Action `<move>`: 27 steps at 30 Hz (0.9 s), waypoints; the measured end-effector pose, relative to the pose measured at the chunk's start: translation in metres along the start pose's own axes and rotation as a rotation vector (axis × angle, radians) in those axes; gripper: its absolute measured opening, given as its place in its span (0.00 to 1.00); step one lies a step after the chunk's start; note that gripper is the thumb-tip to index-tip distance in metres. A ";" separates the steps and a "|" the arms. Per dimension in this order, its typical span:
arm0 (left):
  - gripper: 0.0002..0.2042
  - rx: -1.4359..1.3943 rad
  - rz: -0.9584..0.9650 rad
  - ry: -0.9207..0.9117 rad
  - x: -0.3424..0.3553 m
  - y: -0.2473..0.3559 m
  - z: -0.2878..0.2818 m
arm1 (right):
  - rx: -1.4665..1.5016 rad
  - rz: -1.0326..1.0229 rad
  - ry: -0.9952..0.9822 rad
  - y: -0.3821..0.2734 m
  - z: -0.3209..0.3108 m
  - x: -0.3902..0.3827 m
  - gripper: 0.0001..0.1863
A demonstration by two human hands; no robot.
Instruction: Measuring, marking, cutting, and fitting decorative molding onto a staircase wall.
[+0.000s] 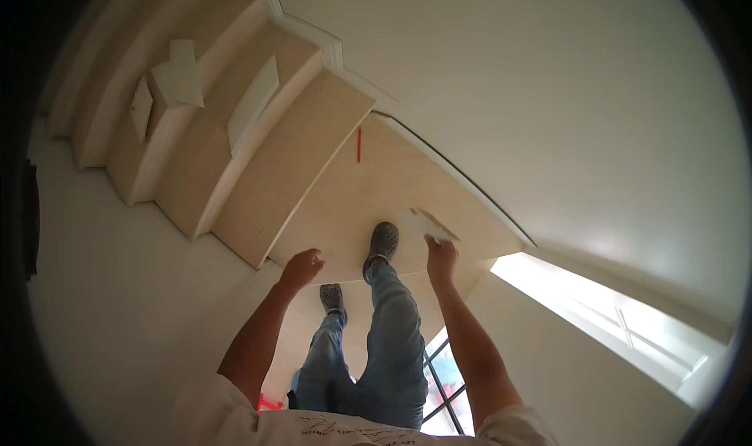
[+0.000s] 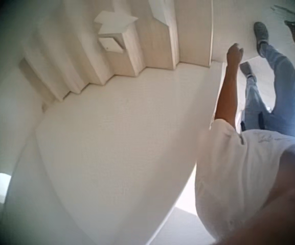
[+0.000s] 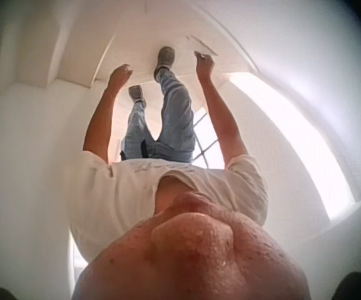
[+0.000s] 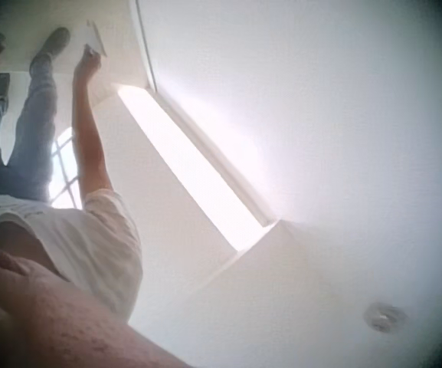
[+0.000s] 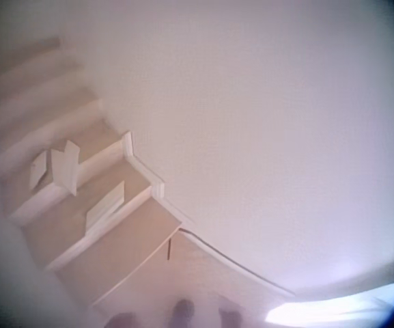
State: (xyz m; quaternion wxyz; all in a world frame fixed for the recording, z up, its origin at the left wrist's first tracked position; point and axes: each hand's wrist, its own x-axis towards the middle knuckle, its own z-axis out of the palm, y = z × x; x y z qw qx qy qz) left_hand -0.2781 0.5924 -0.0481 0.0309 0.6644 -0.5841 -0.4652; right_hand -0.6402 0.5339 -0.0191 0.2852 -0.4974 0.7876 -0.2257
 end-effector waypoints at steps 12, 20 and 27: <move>0.14 0.165 0.457 0.373 0.324 0.003 0.005 | 0.118 -0.146 0.073 0.030 0.288 0.295 0.17; 0.15 0.231 0.867 0.720 0.502 -0.002 0.009 | 0.288 -0.306 0.127 0.045 0.366 0.375 0.12; 0.15 0.327 0.931 0.779 0.534 0.008 0.020 | 0.247 -0.370 0.136 0.057 0.366 0.385 0.09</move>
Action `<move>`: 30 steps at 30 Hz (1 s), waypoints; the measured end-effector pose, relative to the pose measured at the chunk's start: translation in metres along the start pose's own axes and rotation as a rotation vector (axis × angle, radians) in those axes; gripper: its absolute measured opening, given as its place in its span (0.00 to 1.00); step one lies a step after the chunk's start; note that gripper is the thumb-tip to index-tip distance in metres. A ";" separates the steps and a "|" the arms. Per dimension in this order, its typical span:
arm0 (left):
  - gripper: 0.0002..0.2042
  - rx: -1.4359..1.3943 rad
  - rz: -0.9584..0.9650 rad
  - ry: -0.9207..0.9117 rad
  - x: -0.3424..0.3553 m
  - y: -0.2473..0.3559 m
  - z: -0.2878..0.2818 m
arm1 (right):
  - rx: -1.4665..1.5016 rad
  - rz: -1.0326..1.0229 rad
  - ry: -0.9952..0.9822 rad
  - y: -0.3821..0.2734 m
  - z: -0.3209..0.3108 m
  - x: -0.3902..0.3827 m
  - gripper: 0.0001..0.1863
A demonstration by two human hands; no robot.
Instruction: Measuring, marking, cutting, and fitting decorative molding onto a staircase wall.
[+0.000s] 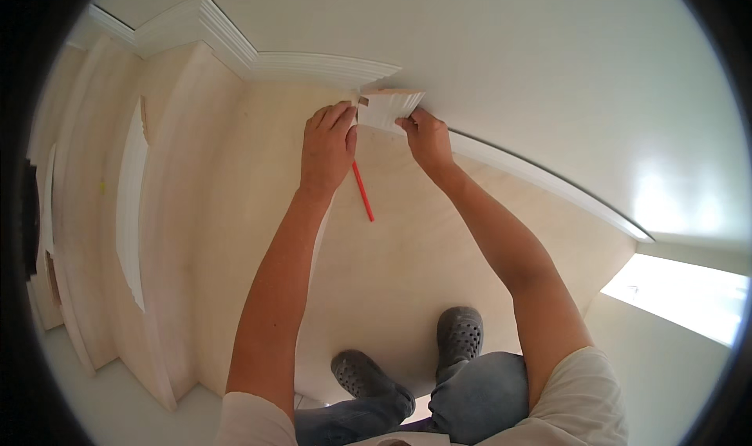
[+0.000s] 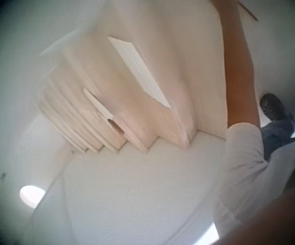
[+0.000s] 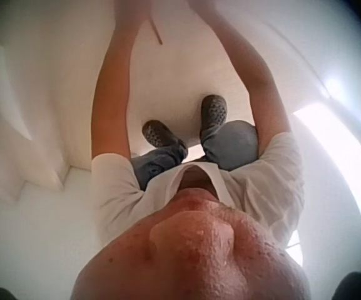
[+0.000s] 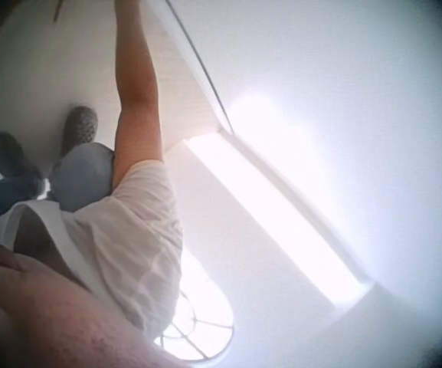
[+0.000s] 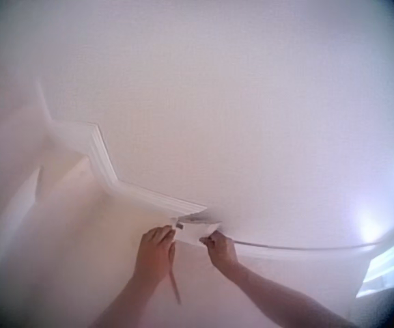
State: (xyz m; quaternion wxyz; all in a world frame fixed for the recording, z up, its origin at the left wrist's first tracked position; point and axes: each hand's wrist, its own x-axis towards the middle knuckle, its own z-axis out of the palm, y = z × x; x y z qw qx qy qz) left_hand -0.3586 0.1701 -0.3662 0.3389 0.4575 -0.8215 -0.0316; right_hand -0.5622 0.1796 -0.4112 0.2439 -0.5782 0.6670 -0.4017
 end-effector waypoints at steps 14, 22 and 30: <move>0.13 0.078 0.052 -0.032 0.003 -0.003 0.000 | -0.064 -0.104 0.002 0.003 0.004 -0.007 0.10; 0.13 0.049 0.036 -0.018 0.004 0.000 0.000 | -0.024 -0.108 0.065 0.006 0.016 0.002 0.10; 0.19 0.025 0.006 -0.034 0.004 0.000 -0.005 | -0.033 -0.097 0.047 -0.001 0.016 -0.006 0.10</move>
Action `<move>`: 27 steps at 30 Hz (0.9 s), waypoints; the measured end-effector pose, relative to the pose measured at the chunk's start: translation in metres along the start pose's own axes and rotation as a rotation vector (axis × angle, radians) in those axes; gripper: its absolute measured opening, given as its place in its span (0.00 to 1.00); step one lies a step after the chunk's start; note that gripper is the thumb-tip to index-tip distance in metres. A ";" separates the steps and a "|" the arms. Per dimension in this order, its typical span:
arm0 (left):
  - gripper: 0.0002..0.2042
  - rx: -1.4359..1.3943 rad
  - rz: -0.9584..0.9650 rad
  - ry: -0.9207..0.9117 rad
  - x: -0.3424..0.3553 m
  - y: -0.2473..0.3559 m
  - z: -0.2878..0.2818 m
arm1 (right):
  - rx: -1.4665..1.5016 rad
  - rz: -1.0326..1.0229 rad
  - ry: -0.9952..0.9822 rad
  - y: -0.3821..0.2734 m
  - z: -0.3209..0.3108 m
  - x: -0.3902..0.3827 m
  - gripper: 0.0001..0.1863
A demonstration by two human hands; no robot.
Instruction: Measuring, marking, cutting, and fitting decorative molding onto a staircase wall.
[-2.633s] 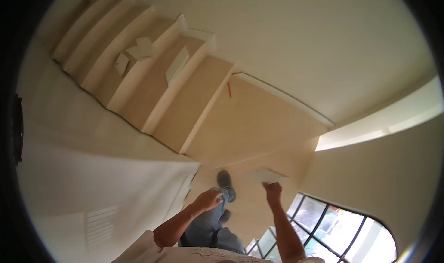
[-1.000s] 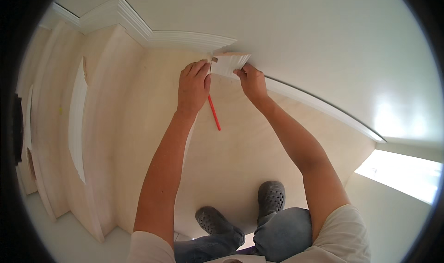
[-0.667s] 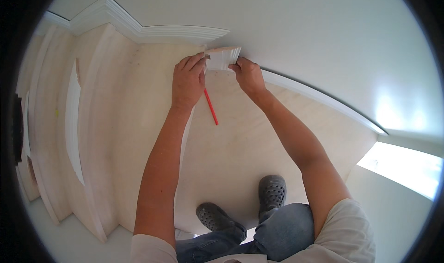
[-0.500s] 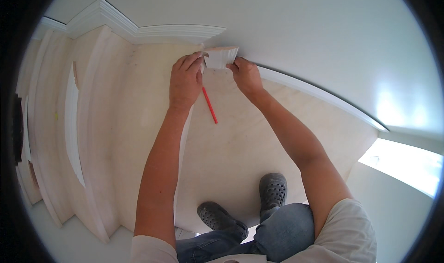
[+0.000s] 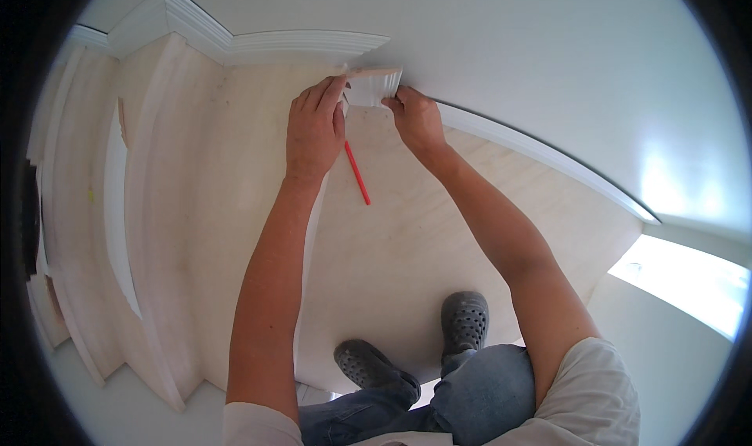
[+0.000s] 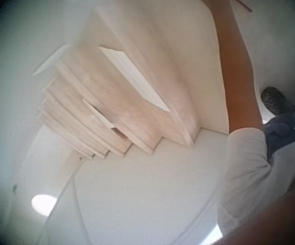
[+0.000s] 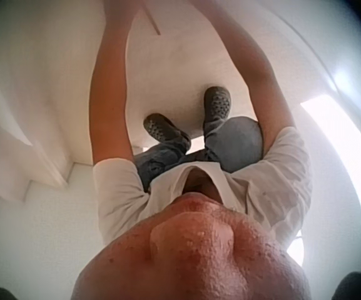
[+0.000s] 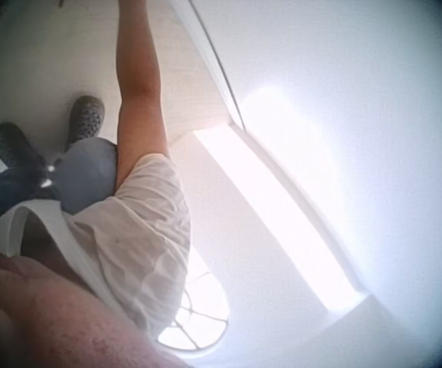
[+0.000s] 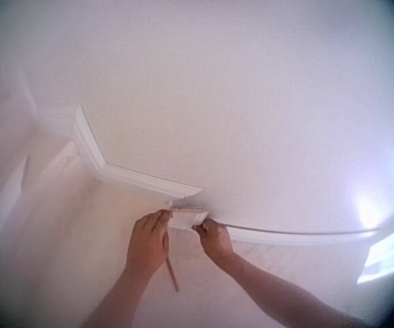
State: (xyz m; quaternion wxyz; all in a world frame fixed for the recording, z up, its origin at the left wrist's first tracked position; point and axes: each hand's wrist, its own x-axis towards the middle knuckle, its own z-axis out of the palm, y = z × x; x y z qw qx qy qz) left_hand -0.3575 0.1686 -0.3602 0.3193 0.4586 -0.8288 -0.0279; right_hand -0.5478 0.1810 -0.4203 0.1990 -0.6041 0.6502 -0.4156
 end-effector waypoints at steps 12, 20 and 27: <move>0.25 -0.015 -0.037 -0.075 0.001 -0.001 -0.002 | -0.020 -0.096 0.010 0.002 0.003 -0.013 0.08; 0.24 -0.068 -0.118 -0.088 0.004 -0.002 -0.003 | -0.009 -0.180 0.045 0.007 0.006 -0.012 0.09; 0.23 -0.051 -0.069 -0.110 0.002 0.002 -0.004 | -0.026 -0.168 0.049 0.008 0.004 -0.015 0.09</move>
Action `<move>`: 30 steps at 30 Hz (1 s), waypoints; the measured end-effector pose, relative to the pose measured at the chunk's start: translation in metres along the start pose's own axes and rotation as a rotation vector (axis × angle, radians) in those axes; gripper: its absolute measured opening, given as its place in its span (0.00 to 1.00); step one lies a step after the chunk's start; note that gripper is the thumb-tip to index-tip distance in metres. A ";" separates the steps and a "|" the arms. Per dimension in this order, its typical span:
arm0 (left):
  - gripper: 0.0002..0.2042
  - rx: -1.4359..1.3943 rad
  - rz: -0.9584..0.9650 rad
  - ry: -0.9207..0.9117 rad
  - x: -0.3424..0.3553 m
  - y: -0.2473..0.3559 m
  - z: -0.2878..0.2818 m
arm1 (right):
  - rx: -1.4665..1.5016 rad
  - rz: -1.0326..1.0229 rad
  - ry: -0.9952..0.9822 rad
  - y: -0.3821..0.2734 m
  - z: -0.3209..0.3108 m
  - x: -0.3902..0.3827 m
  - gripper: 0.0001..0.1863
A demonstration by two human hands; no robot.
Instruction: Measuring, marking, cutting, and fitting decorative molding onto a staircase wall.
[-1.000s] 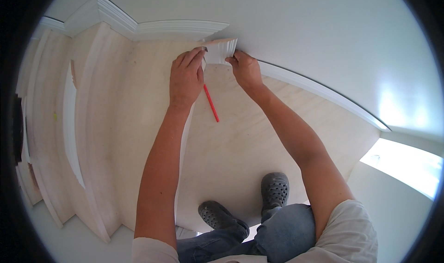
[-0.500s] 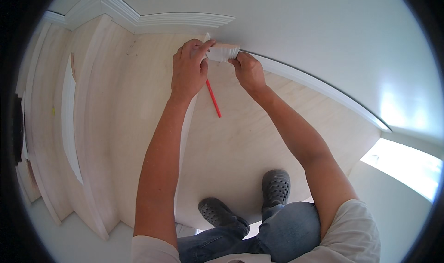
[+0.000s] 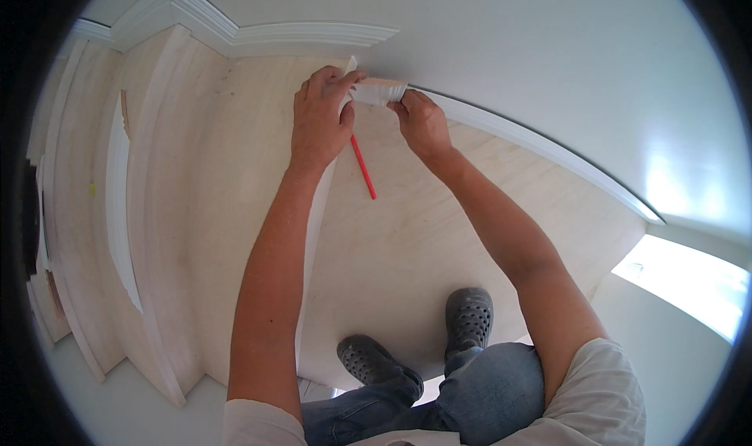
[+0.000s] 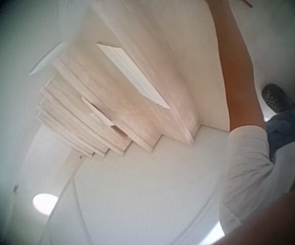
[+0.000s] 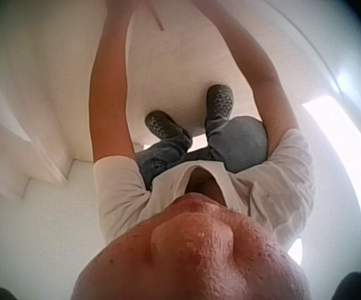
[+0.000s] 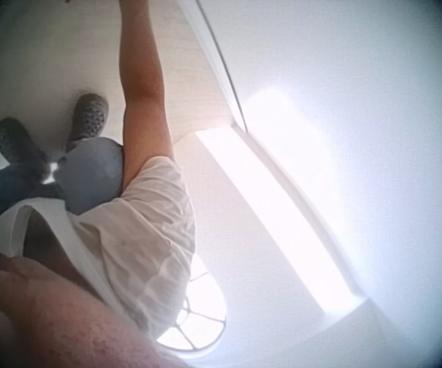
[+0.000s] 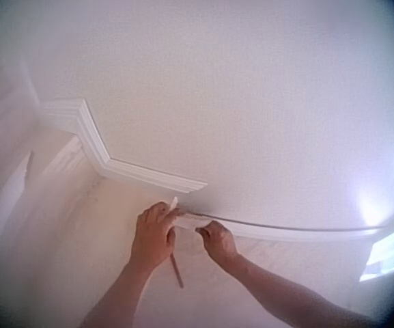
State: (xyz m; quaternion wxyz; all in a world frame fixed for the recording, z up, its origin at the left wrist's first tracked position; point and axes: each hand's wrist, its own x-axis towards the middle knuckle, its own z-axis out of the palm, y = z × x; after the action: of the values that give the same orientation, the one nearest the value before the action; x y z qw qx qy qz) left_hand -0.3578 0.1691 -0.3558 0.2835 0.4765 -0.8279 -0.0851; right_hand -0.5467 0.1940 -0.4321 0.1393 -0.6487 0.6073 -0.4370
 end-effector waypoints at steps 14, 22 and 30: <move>0.16 0.043 -0.010 0.123 0.002 -0.007 0.006 | -0.070 0.179 -0.010 -0.017 0.003 0.037 0.11; 0.25 0.122 0.058 0.047 -0.001 -0.003 0.005 | -0.520 0.118 -0.168 -0.026 -0.006 0.043 0.16; 0.28 0.099 0.005 0.062 0.003 0.001 0.004 | -0.652 0.174 -0.230 -0.041 -0.009 0.055 0.21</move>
State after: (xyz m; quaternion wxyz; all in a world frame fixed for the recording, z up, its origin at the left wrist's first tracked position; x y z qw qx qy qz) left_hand -0.3620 0.1663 -0.3578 0.2851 0.4903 -0.8231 -0.0284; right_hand -0.5328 0.1559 -0.3761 0.0290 -0.6497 0.7483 -0.1307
